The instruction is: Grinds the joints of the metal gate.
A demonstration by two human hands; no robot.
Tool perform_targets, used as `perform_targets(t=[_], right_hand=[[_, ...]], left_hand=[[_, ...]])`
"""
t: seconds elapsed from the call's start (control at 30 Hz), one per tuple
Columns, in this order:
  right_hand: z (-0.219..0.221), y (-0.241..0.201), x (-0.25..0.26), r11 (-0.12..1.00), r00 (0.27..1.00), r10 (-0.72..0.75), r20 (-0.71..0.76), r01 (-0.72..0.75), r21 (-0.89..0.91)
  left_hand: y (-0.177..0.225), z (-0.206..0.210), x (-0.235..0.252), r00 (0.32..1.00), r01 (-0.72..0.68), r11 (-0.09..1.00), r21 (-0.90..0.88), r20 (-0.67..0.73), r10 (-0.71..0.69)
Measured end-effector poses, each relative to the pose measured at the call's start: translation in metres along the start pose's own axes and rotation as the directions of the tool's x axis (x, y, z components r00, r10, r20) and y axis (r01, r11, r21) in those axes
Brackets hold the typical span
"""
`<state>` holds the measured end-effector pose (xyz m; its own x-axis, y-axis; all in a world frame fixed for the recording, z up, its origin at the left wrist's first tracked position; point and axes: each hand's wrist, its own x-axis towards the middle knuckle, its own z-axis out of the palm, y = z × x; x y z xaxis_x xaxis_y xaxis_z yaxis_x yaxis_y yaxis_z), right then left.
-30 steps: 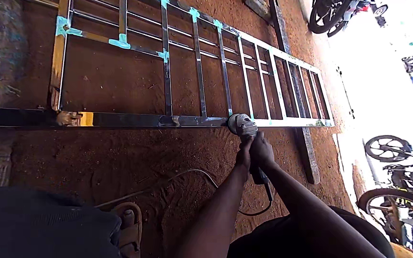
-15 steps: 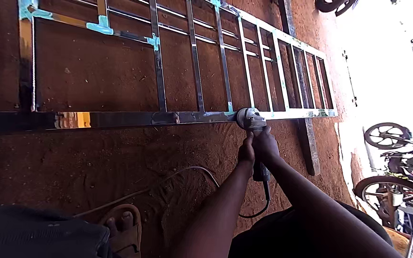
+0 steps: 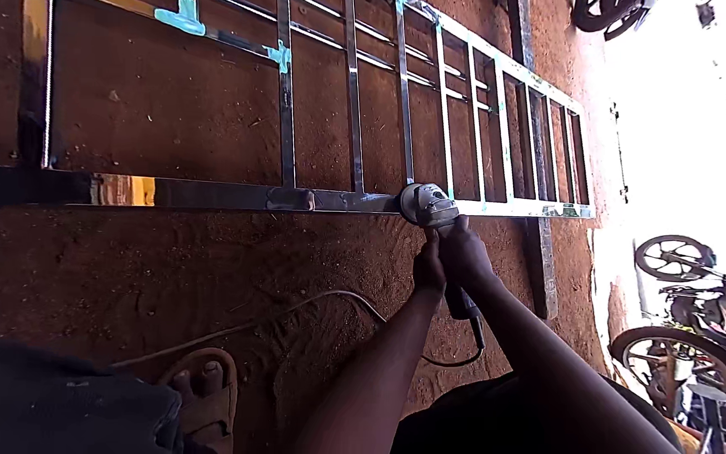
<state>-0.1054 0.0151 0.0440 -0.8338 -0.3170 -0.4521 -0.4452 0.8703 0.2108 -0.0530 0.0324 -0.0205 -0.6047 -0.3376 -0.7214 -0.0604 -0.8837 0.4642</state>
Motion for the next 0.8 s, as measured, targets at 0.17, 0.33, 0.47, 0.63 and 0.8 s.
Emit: perform_targets(t=[0.17, 0.33, 0.47, 0.63, 0.8], right_hand=[[-0.005, 0.0, -0.002, 0.999, 1.0, 0.024, 0.018, -0.024, 0.029], [-0.008, -0.004, 0.0, 0.999, 0.999, 0.052, 0.005, -0.052, 0.017], [-0.009, 0.004, -0.008, 0.998, 0.997, 0.066, 0.028, -0.066, -0.018], [-0.011, 0.011, 0.017, 0.999, 0.999, -0.021, 0.04, 0.019, 0.041], [-0.014, -0.007, 0.017, 0.999, 0.998, -0.053, 0.02, 0.053, 0.001]], left_hand=[[0.005, -0.001, -0.002, 0.995, 0.094, 0.996, 0.004, 0.022, -0.094], [0.017, -0.006, 0.004, 0.981, 0.177, 0.984, -0.001, 0.087, -0.176], [0.001, 0.004, -0.009, 0.987, 0.155, 0.987, -0.031, 0.037, -0.153], [0.024, 0.006, 0.0, 0.988, 0.148, 0.985, 0.085, 0.025, -0.151], [0.03, -0.001, 0.005, 0.994, 0.107, 0.994, 0.037, 0.003, -0.107]])
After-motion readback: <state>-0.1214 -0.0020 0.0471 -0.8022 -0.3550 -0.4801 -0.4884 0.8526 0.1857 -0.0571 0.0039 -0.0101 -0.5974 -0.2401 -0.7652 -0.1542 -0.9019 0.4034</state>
